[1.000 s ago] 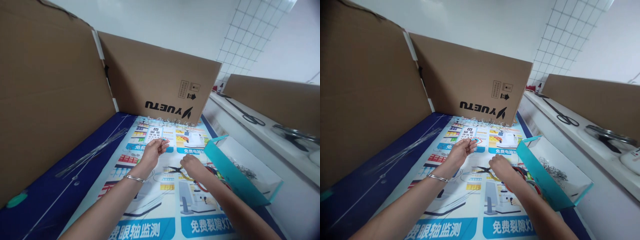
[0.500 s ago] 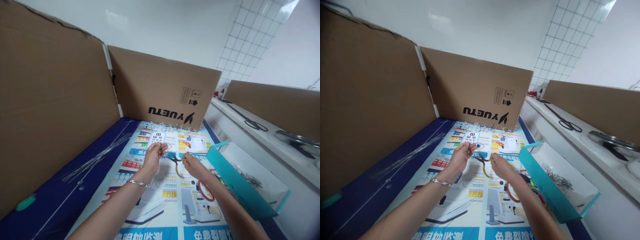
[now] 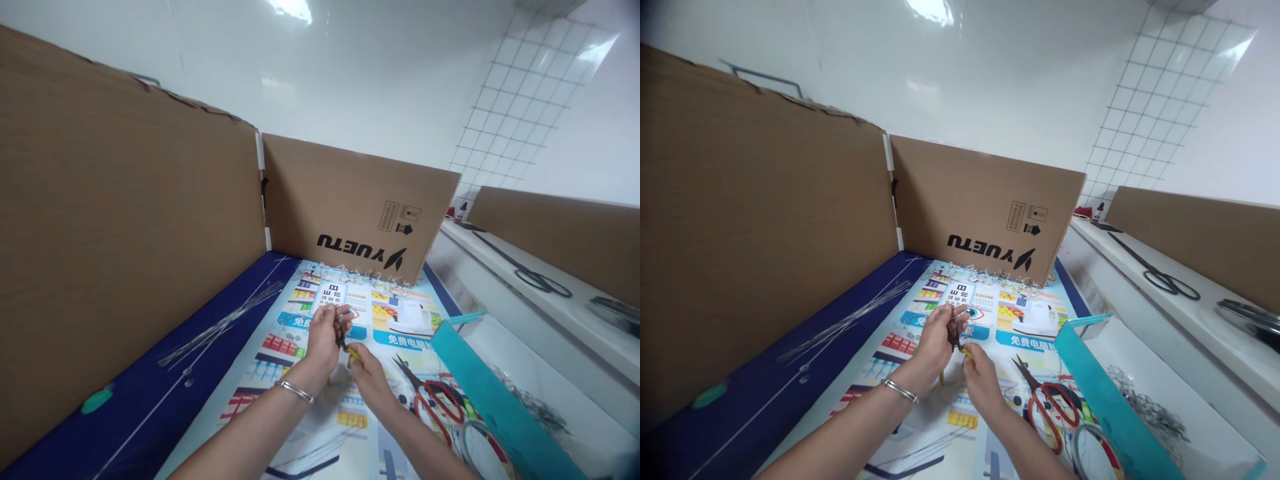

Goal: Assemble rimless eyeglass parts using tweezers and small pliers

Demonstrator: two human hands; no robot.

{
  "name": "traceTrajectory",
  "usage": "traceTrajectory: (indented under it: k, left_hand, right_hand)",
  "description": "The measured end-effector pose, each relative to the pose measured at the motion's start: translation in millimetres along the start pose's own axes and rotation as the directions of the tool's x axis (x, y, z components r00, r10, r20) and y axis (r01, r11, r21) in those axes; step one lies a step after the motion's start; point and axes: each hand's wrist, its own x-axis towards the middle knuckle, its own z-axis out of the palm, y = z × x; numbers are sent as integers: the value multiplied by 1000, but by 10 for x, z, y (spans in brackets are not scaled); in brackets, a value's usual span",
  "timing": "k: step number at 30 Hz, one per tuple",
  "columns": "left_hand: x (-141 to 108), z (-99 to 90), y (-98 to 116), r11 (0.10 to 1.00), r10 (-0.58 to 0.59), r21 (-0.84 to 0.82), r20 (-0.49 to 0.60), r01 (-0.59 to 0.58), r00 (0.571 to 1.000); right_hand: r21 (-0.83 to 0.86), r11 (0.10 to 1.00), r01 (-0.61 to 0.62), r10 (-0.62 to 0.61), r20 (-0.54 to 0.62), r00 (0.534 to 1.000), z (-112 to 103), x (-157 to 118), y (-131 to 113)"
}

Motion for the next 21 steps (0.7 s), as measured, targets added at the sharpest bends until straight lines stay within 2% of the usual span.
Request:
traceTrajectory:
  k: [3,6,10,12,15,18,21]
  left_hand:
    - [25,-27,-5,1000,1,-14,-76,-2,997]
    - [38,-21,22,999,13,-36,-103,-17,995]
    - [-6,38,97,998,19,-55,-124,-26,992]
    - [-46,74,138,997,23,-69,-115,-31,993]
    - [-93,120,191,996,28,-82,-84,-35,996]
    - [-78,136,246,998,24,-58,-57,-28,998]
    - [23,99,340,999,16,36,53,-18,998]
  right_hand:
    - [-72,997,-4,0,-56,998,85,-10,-46]
    - [-197,979,55,-64,-41,997,162,-39,-135]
    - [-437,893,106,-145,-58,988,296,-90,-249]
    - [-499,858,124,-179,-62,982,346,-89,-271]
    - [-508,840,188,-253,-59,966,354,-46,-251]
    - [-460,857,233,-283,-42,958,274,-2,-185]
    - [-416,878,236,-270,-23,963,132,6,-95]
